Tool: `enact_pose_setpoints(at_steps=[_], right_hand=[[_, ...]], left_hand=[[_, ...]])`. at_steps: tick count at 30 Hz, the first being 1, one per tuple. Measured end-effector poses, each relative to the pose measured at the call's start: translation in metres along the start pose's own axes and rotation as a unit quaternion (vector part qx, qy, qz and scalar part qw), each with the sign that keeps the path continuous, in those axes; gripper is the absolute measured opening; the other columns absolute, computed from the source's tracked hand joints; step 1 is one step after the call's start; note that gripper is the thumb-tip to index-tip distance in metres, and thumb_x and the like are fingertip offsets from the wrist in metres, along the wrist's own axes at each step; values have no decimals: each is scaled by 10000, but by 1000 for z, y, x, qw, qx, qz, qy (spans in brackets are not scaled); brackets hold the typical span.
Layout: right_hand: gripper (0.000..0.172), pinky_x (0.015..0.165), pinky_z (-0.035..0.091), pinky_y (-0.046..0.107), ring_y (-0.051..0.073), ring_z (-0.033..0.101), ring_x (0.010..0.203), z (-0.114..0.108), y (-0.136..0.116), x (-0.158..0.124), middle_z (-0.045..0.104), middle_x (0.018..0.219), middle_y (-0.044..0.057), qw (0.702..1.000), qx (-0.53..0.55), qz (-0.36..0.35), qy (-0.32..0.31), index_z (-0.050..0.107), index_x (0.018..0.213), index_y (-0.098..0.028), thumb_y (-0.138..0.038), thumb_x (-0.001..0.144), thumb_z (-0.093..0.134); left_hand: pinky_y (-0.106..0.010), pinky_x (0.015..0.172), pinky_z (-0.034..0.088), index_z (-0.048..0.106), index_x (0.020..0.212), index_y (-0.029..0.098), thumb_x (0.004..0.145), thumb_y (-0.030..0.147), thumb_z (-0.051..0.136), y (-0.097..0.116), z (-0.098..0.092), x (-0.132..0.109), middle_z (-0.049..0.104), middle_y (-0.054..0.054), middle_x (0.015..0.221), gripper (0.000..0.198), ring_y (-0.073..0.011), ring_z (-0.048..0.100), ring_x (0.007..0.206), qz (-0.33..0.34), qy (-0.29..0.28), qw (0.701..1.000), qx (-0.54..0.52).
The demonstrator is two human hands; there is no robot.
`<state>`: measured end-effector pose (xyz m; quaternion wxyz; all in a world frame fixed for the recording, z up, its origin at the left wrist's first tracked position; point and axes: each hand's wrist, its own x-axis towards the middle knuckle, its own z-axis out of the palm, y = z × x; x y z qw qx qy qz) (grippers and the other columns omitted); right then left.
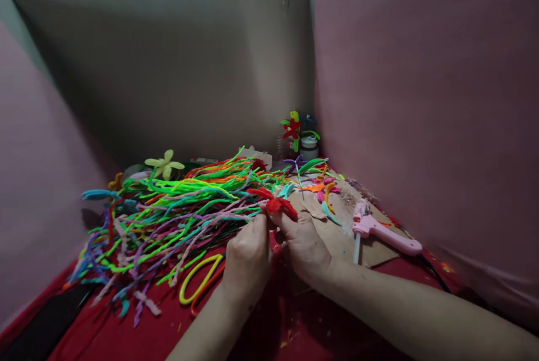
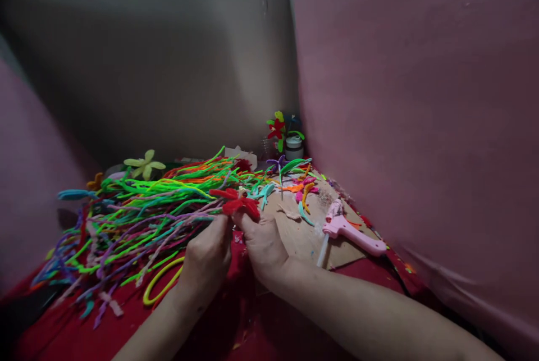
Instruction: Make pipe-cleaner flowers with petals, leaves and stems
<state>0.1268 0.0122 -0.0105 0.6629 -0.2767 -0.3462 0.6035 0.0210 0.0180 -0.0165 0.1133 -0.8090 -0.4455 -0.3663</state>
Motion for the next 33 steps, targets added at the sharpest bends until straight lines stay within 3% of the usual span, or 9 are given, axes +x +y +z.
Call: enact_pose_setpoints(at_steps=[4,8,12,15,18,23,25,29,33], right_hand=[[165,631,372,247,114,438,611,0,-1,1,570,638,-25,995,-57,-73,-36,703,790,-181,-325,728,652],[208,617,364,258,122,422,601,0,-3,2,577,642,-10,993,-50,-78,-70,706,793,-183,-369,715,657],[182,598,341,250,113,383,588,-2,-11,-4,497,597,-30,988,-76,-83,-104,670,706,-179,-360,717,657],[241,590,334,249,103,353,569,-2,-19,-10,443,591,-38,986,-78,-91,-119,588,589,-178,-362,738,635],[218,608,349,252,109,383,585,-1,-21,-9,471,596,-36,989,-47,-82,-112,609,607,-182,-366,710,663],[165,521,313,245,91,369,493,-4,-8,1,520,548,-39,998,50,-3,-39,675,703,-180,-339,668,697],[149,537,334,246,89,391,495,-4,-4,4,555,569,-36,995,94,27,-6,674,705,-174,-289,626,727],[185,610,384,261,116,492,579,-2,-3,4,615,621,-25,990,131,49,28,674,699,-168,-241,552,760],[161,638,390,268,123,507,602,-1,-2,2,614,590,-31,995,95,23,27,673,671,-166,-275,578,747]], left_hand=[[-199,515,362,549,806,172,857,255,433,0,-4,3,506,13,642,151,-91,444,529,-151,-44,945,-287],[-163,396,221,526,726,164,802,343,553,3,-16,10,345,69,526,196,-42,262,420,-287,-116,787,-534],[-159,357,156,536,710,153,775,345,590,-2,-25,10,280,92,454,210,-28,164,371,-298,-177,662,-664],[-157,351,156,541,723,152,755,358,609,-5,-29,9,281,97,441,219,-23,140,364,-298,-204,622,-695],[-163,372,201,523,723,158,771,355,594,-2,-32,11,327,84,466,214,-35,216,377,-297,-203,679,-639],[-223,526,395,539,984,189,816,296,514,4,-23,8,591,-5,698,200,-130,544,576,-173,-135,920,-323],[-249,582,419,516,1039,179,821,274,490,4,-16,3,645,-48,792,239,-177,610,671,-99,-98,981,-136],[-253,536,401,499,1031,133,836,255,474,5,-6,-3,665,-90,796,232,-204,640,674,0,-46,992,116],[-248,490,363,504,842,160,883,181,375,7,-5,-2,611,-42,648,136,-170,605,563,42,-48,984,168]])
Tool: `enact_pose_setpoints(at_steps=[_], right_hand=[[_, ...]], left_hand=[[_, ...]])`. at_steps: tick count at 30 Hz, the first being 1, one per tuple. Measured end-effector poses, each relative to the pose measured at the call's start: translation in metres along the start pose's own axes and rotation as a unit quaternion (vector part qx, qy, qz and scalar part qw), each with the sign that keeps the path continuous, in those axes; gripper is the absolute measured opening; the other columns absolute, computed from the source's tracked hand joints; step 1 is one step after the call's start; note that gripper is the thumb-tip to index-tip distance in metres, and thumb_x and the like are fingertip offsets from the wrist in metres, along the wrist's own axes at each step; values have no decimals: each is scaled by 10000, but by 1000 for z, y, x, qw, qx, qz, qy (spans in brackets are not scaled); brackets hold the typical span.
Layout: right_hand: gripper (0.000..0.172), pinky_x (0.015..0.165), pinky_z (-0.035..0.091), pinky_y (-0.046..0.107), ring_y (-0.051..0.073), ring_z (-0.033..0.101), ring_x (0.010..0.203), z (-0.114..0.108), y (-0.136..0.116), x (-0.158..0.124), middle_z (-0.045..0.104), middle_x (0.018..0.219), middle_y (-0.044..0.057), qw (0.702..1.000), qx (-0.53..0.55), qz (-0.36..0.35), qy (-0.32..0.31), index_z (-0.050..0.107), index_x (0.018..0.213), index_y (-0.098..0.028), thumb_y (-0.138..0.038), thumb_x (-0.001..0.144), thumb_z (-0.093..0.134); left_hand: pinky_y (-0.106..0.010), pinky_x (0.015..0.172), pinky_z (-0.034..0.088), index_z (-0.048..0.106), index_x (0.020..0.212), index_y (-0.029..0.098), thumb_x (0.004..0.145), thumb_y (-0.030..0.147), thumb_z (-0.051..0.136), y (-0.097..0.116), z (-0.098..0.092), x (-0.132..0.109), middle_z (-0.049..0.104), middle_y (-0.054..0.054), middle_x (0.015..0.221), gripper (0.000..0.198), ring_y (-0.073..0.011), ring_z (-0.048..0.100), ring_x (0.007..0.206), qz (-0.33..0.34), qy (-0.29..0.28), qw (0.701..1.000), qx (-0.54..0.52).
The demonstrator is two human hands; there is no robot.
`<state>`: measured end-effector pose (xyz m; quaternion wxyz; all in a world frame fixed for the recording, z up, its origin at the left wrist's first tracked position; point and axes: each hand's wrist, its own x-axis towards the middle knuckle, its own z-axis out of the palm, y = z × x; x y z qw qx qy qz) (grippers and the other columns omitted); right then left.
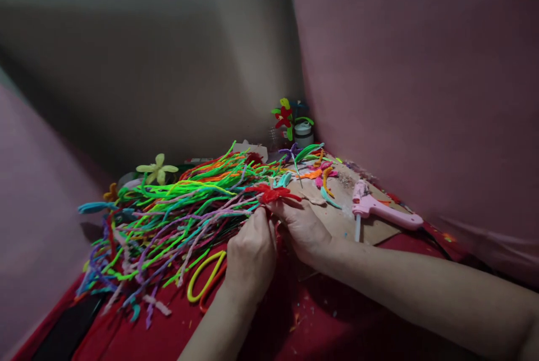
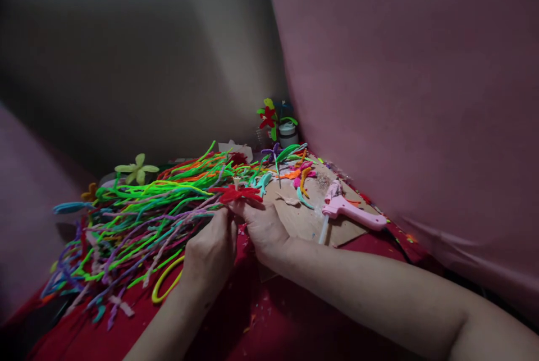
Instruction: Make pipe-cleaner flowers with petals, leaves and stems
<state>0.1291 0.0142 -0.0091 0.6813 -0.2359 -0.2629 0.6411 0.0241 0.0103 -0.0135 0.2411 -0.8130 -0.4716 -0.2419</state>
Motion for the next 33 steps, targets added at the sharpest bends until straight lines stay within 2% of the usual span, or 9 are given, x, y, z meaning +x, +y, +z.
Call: enact_pose_setpoints(at_steps=[3,9,16,20,23,25,27,30,33], right_hand=[[157,634,389,267,120,506,597,-1,1,0,616,591,-30,1000,-14,-7,-2,676,669,-164,-287,596,740],[141,677,409,271,130,540,644,-2,4,1,640,632,-21,1000,5,-4,-10,687,692,-170,-258,594,737],[159,657,404,271,123,522,624,-1,4,1,640,644,-18,1000,6,-1,9,688,709,-162,-253,588,736],[151,642,402,267,120,510,610,-1,4,1,620,629,-24,1000,-2,-1,15,685,694,-160,-257,591,739],[149,627,396,261,105,472,563,-2,5,1,587,581,-39,1000,-17,-20,5,694,702,-171,-278,609,739],[134,623,388,253,93,439,541,-2,4,1,574,576,-44,998,-37,-41,-20,703,704,-181,-290,631,730],[130,617,375,238,86,418,545,-2,2,0,575,602,-43,994,-70,-62,-61,714,735,-190,-297,661,713],[178,596,355,219,90,426,586,-2,-2,-1,598,689,-30,984,-115,-67,-118,714,837,-199,-316,709,675],[206,584,346,205,88,434,608,-2,-3,0,608,744,-24,980,-136,-60,-131,705,883,-202,-336,737,647]], left_hand=[[-251,495,362,480,810,170,885,149,345,3,0,2,581,-30,628,157,-166,593,548,-14,-5,999,-33],[-261,483,334,481,839,172,896,216,347,5,0,4,594,-39,671,152,-175,585,540,-74,-50,991,-102],[-231,531,362,492,795,199,859,186,370,3,-5,10,582,-4,627,138,-140,543,518,-149,-65,955,-247],[-245,515,333,498,781,192,861,211,360,4,-1,9,560,-14,630,160,-141,502,500,-148,-48,962,-226],[-230,513,323,504,733,199,851,225,389,1,1,7,496,18,578,167,-114,434,472,-136,-18,954,-265],[-215,516,325,506,709,201,846,242,412,-3,0,6,451,37,554,171,-102,395,475,-156,-20,932,-326],[-205,520,326,505,692,197,845,277,436,-5,-3,7,430,42,563,186,-98,378,501,-185,-30,896,-404],[-193,468,294,521,717,191,830,333,482,-6,-9,9,387,56,550,186,-84,326,480,-233,-59,814,-529],[-172,396,218,490,683,183,804,372,532,-4,-14,11,302,83,493,228,-56,238,414,-291,-86,723,-621]])
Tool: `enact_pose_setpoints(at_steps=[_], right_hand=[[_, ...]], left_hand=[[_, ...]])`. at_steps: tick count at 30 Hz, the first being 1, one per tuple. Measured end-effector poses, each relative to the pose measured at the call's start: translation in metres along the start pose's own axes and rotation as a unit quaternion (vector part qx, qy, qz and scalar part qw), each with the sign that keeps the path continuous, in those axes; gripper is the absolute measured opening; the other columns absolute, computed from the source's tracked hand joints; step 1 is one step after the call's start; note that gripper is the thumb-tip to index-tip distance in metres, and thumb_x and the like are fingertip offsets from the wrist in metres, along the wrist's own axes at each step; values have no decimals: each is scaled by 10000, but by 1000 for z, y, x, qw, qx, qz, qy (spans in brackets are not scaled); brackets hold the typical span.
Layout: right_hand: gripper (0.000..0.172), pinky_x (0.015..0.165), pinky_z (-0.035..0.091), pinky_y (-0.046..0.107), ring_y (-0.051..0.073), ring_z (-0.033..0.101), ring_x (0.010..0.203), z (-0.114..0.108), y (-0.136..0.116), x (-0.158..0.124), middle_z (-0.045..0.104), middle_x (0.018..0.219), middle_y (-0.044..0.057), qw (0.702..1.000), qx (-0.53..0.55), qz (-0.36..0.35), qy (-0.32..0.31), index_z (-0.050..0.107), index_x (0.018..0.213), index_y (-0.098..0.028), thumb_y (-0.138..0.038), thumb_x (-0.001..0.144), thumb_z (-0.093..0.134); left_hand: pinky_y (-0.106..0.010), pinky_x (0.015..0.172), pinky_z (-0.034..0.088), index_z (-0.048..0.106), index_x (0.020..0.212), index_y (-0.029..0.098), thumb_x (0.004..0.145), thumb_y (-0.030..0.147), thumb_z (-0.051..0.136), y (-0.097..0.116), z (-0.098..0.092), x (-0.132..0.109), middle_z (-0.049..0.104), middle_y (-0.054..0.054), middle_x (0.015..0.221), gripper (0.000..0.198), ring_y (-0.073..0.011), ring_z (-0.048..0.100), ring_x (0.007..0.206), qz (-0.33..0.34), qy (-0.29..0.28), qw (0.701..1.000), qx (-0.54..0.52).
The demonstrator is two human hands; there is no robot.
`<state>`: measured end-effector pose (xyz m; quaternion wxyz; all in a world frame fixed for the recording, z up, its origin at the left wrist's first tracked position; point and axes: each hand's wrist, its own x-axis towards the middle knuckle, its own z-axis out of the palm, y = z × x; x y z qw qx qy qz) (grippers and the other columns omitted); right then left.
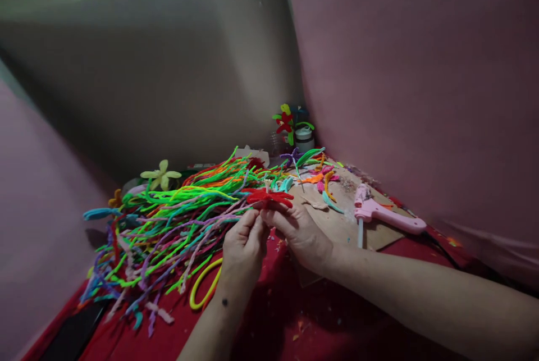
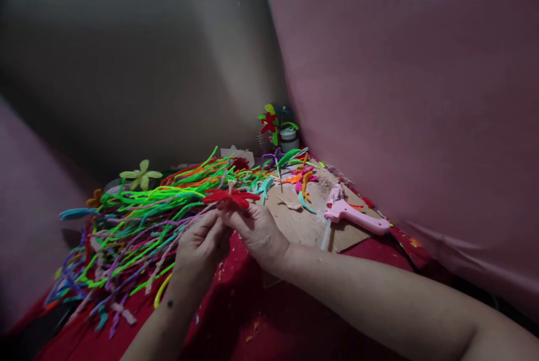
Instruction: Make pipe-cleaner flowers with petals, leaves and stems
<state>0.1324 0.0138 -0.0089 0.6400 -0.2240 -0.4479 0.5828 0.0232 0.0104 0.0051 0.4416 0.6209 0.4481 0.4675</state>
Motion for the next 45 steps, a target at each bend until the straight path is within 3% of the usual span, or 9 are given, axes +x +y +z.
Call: enact_pose_setpoints(at_steps=[11,18,22,25,30,34,39,43,45], right_hand=[[232,485,278,212,84,401,534,-1,10,2,580,651,-19,996,64,46,39,687,848,-182,-363,704,668],[131,534,310,218,84,449,562,0,4,1,542,604,-25,988,140,55,-30,699,813,-172,-242,710,661],[129,528,306,219,82,439,554,-5,8,2,575,629,-21,991,123,58,8,701,780,-179,-227,661,694],[174,523,308,222,92,461,576,-7,10,3,624,693,-11,988,122,78,54,706,792,-192,-224,620,704],[174,532,310,229,100,457,591,-5,12,2,609,674,-27,983,117,101,100,701,774,-208,-229,602,701],[200,536,300,233,88,406,556,-3,11,-1,558,607,-38,983,93,113,115,700,749,-188,-285,579,736],[226,634,342,237,103,462,656,-1,7,0,591,679,-31,998,53,20,28,706,800,-193,-326,620,735],[220,653,355,250,107,455,644,-2,9,2,583,662,-16,1000,17,4,-13,708,788,-177,-371,688,682],[245,580,336,242,101,429,593,-4,12,3,580,642,-11,1000,0,15,1,709,796,-174,-393,694,671]], left_hand=[[-128,328,181,483,732,170,799,356,578,6,-4,0,258,112,463,219,-19,124,362,-124,-86,959,-239],[-126,281,193,497,711,162,799,369,558,0,-11,0,227,118,451,233,-21,53,359,-133,-138,941,-279],[-149,341,220,484,789,181,816,353,529,2,-10,-1,307,101,479,180,-33,168,358,-101,-129,973,-165],[-193,415,314,514,872,183,821,325,505,-1,-6,-1,423,62,538,151,-79,372,420,19,-58,996,58],[-248,537,372,532,856,165,823,243,451,-18,-1,0,585,-34,678,117,-160,554,569,203,67,881,423],[-241,484,322,501,750,185,854,217,381,-25,-3,3,546,-19,605,162,-149,517,495,271,85,820,497],[-224,517,336,540,787,190,836,192,413,-18,-7,3,503,24,568,136,-112,443,475,247,86,882,393],[-200,451,312,551,774,186,839,310,468,-10,-6,2,427,57,527,163,-76,351,426,105,26,977,185],[-185,375,251,525,718,184,816,355,512,-6,-5,1,342,81,478,198,-58,269,374,24,2,998,57]])
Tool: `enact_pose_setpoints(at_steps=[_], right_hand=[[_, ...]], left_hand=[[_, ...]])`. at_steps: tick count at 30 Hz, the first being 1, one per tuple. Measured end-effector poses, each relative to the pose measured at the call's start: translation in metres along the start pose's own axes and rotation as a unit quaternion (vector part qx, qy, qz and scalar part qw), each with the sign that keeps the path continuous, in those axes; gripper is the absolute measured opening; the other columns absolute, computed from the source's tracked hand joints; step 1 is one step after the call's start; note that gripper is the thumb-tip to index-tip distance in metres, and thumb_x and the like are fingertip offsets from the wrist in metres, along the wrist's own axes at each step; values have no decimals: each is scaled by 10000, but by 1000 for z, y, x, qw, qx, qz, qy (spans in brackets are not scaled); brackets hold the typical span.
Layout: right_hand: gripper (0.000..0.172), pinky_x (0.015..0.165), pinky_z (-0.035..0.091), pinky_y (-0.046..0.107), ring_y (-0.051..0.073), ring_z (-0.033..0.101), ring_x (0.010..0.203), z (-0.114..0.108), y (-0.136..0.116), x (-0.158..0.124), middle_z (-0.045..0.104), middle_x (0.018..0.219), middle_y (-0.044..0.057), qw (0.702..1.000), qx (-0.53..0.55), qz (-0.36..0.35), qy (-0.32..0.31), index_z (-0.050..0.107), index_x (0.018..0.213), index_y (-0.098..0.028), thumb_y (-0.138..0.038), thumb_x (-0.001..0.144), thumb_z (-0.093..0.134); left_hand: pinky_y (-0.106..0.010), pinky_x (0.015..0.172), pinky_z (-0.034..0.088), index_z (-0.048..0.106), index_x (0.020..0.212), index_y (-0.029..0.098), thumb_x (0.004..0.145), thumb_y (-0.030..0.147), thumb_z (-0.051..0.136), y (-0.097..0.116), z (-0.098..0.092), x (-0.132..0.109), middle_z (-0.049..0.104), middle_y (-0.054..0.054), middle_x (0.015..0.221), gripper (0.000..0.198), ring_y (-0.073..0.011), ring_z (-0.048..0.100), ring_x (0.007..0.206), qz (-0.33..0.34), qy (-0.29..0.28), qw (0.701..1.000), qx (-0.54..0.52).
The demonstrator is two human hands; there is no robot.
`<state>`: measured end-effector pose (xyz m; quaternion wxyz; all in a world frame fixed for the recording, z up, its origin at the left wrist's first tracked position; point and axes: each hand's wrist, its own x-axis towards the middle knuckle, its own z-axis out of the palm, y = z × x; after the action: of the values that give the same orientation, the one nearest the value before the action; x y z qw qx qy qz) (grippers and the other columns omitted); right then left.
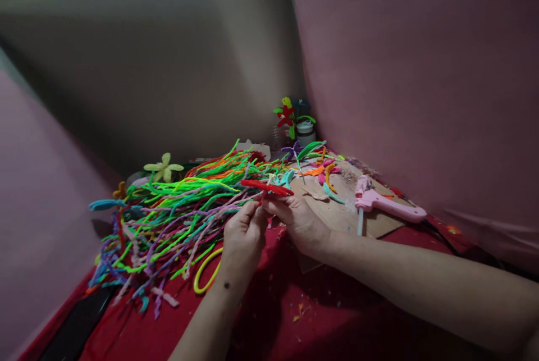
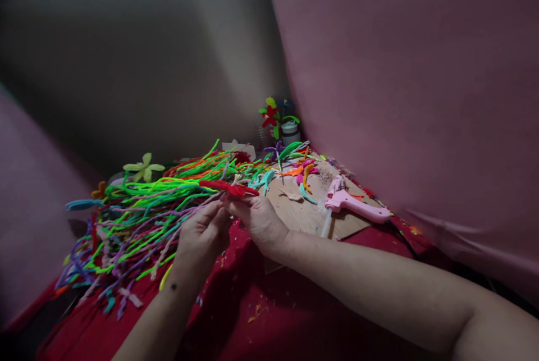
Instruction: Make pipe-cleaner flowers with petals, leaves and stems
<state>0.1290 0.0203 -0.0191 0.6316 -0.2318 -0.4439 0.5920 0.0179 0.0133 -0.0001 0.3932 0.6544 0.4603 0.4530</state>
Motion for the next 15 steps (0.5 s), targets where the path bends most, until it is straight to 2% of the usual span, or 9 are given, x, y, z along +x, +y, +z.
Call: enact_pose_setpoints(at_steps=[2,5,9,12,15], right_hand=[[263,531,313,234,98,422,571,-2,3,1,600,669,-3,1000,8,8,14,707,823,-183,-401,680,680],[254,524,321,230,90,418,549,-2,5,2,606,674,0,998,48,27,24,705,829,-189,-383,665,698],[275,536,360,237,81,406,504,0,0,0,567,605,-12,994,93,52,-24,696,826,-170,-396,669,694],[278,517,349,233,78,392,484,1,-5,-1,550,581,-20,992,106,68,-28,690,801,-163,-393,645,707],[269,482,288,221,74,370,475,0,-6,-1,552,575,-20,992,105,72,0,690,768,-164,-389,624,719]], left_hand=[[-169,335,206,508,718,185,791,351,554,4,1,0,306,95,458,187,-47,220,349,-59,-19,992,-111],[-144,314,181,520,814,187,792,304,567,8,-1,0,310,107,455,128,-32,158,339,-107,-56,966,-227],[-127,302,173,526,769,155,805,283,556,9,-10,1,301,110,454,136,-12,84,341,-139,-146,930,-309],[-133,305,171,523,738,147,812,315,541,9,-12,0,297,104,466,184,-14,95,345,-133,-166,931,-297],[-157,349,231,497,710,164,825,350,516,9,-8,-2,359,77,495,219,-38,250,363,-73,-120,978,-152]])
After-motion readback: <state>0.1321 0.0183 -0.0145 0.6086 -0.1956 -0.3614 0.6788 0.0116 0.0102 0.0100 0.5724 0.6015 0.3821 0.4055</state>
